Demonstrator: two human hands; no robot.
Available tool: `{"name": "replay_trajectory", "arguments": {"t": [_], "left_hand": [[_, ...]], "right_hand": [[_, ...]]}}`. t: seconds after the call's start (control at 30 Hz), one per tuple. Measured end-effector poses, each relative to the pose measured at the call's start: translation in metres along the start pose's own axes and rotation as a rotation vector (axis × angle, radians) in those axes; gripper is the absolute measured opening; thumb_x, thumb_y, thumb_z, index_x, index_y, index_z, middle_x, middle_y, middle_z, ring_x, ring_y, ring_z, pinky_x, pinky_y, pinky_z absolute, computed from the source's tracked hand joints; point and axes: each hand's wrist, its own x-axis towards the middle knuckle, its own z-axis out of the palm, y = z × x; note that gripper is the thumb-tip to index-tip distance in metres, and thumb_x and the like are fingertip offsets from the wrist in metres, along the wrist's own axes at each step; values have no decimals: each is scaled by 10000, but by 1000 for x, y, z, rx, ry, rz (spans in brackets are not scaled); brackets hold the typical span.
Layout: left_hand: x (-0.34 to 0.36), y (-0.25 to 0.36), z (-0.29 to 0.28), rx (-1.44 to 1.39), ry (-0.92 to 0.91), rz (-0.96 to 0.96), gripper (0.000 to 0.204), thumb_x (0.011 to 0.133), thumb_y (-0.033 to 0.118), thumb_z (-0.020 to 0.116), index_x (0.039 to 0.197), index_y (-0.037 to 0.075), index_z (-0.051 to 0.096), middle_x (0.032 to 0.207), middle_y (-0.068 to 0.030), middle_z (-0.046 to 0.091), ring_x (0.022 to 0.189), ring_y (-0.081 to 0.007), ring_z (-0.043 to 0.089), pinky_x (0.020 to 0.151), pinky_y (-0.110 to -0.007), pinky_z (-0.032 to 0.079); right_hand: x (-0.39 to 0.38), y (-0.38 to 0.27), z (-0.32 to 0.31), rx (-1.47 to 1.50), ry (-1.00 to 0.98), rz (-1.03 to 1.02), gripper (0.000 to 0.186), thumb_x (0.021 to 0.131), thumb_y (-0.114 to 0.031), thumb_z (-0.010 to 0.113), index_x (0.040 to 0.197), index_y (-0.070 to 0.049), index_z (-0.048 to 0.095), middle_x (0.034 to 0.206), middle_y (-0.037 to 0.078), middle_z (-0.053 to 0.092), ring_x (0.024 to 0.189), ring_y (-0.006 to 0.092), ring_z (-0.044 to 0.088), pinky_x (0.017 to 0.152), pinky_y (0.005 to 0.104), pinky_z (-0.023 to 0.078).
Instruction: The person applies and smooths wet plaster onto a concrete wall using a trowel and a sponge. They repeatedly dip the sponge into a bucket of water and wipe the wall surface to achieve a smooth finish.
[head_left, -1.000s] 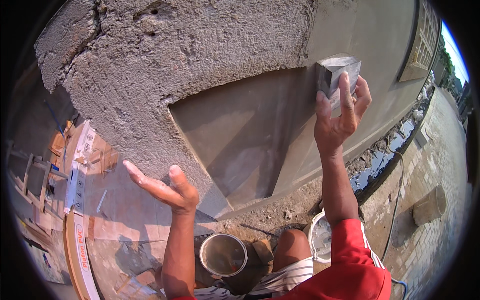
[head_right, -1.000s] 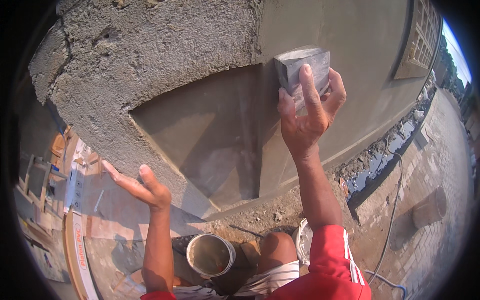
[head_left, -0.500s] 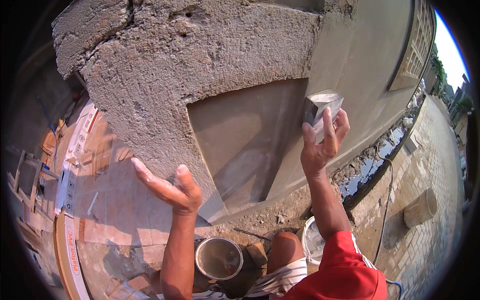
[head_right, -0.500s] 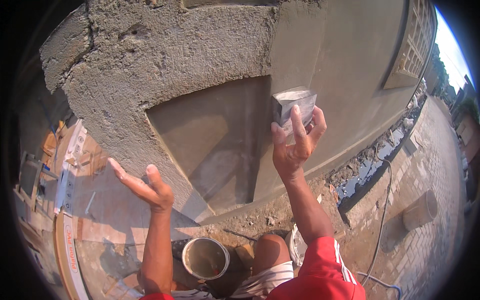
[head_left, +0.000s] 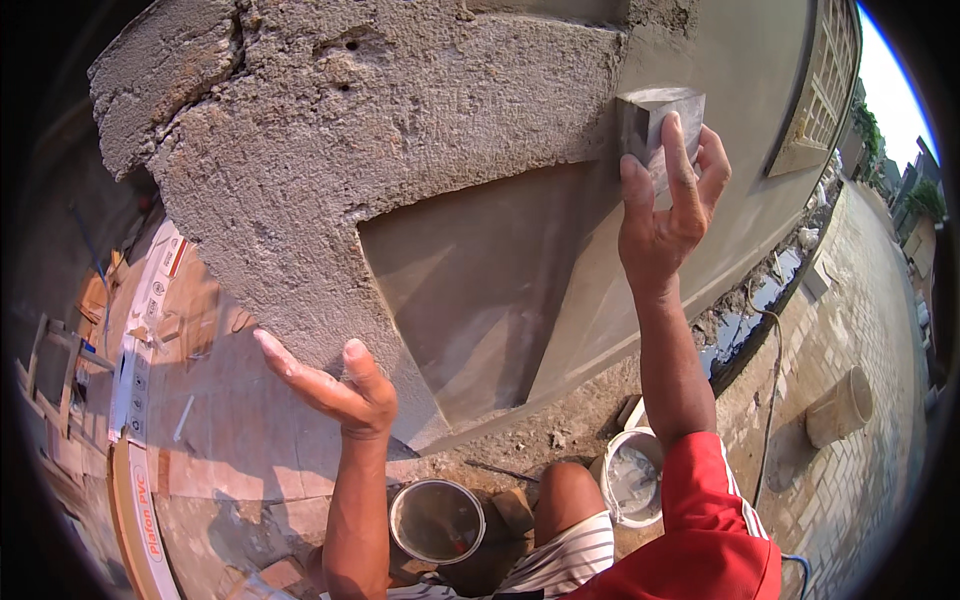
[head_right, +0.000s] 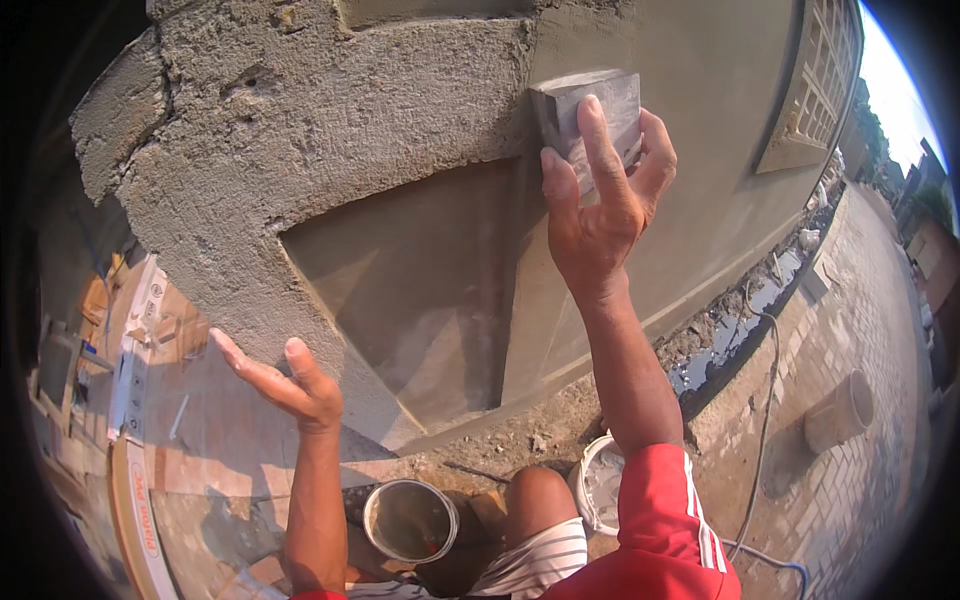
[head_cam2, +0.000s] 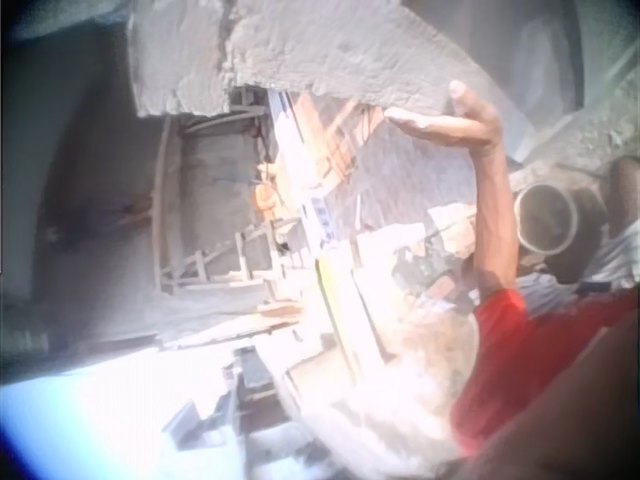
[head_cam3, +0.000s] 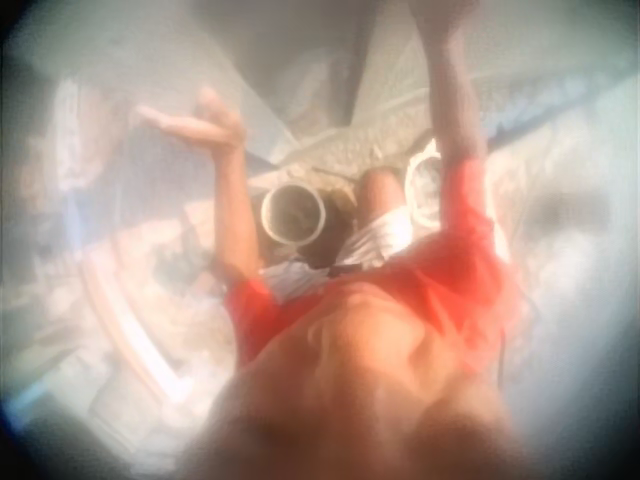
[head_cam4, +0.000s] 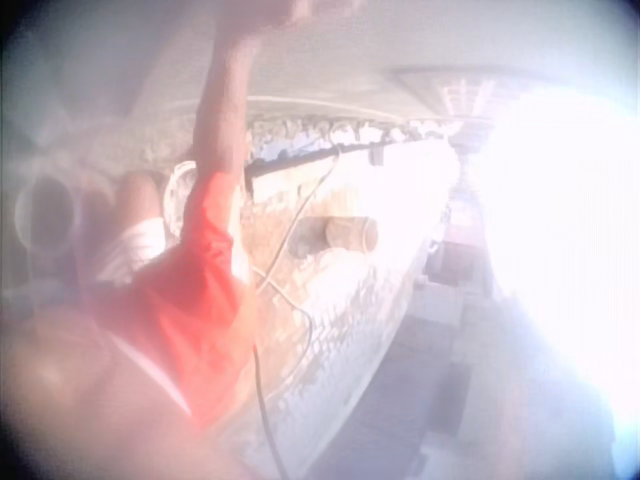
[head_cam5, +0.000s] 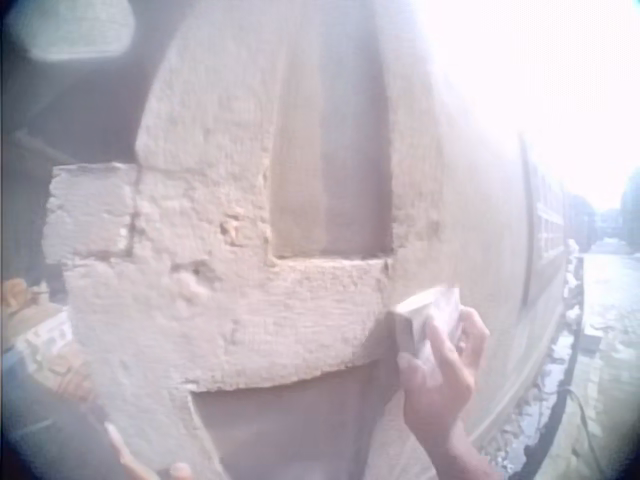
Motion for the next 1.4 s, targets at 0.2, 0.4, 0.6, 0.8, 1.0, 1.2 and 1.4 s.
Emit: {"name": "replay_trajectory", "arguments": {"t": [0.2, 0.4, 0.6, 0.8, 1.0, 1.2, 1.4], "left_hand": [[-2, 2, 1, 29, 2, 7, 785, 906, 107, 477, 1501, 3, -24, 1504, -341, 116, 1390, -492, 188, 1123, -569, 174], [0, -3, 0, 16, 16, 5, 773, 907, 96, 477, 1497, -7, -12, 1507, -334, 120, 1395, -483, 182, 1131, -559, 158], [-1, 11, 2, 35, -31, -87, 786, 904, 89, 479, 1504, 17, -23, 1507, -338, 114, 1388, -495, 193, 1125, -571, 164], [2, 3, 2, -34, 40, -58, 689, 916, 118, 480, 1417, -172, 107, 1485, -358, 133, 1413, -445, 148, 1157, -498, 133], [3, 5, -1, -47, 42, -99, 692, 919, 132, 483, 1421, -167, 113, 1483, -355, 140, 1417, -430, 144, 1162, -489, 128], [8, 15, 6, -41, 36, -138, 696, 925, 156, 479, 1428, -157, 114, 1489, -344, 140, 1420, -423, 140, 1162, -486, 130], [8, 14, 3, 11, 21, -168, 701, 925, 168, 479, 1437, -146, 118, 1498, -332, 138, 1423, -417, 133, 1162, -490, 123]], "right_hand": [[-66, 12, -18, 141, 6, 112, 460, 791, -150, 739, 1240, -129, 638, 1266, 197, 435, 1132, 308, 462, 959, 402, 390], [31, 5, 2, -66, 46, -90, 460, 848, -165, 711, 1289, -99, 597, 1248, 143, 478, 1089, 218, 499, 949, 348, 405], [-74, 18, -24, 68, -42, 116, 439, 807, -179, 722, 1236, -141, 638, 1303, 203, 395, 1198, 318, 428, 1006, 429, 367], [45, 9, 8, 55, 26, -63, 464, 774, -160, 746, 1225, -192, 643, 1279, 191, 417, 1147, 323, 428, 975, 409, 378], [-78, -3, -15, 106, -89, 151, 447, 782, -186, 739, 1214, -242, 641, 1329, 206, 368, 1213, 367, 389, 963, 464, 378], [-195, 28, -40, 131, -49, 351, 448, 808, -125, 720, 1236, -204, 612, 1365, 200, 322, 1242, 358, 384, 969, 455, 384], [-197, 1, -35, 103, -177, 132, 446, 772, -124, 748, 1178, -277, 646, 1382, 218, 325, 1241, 376, 361, 988, 485, 353]]}}
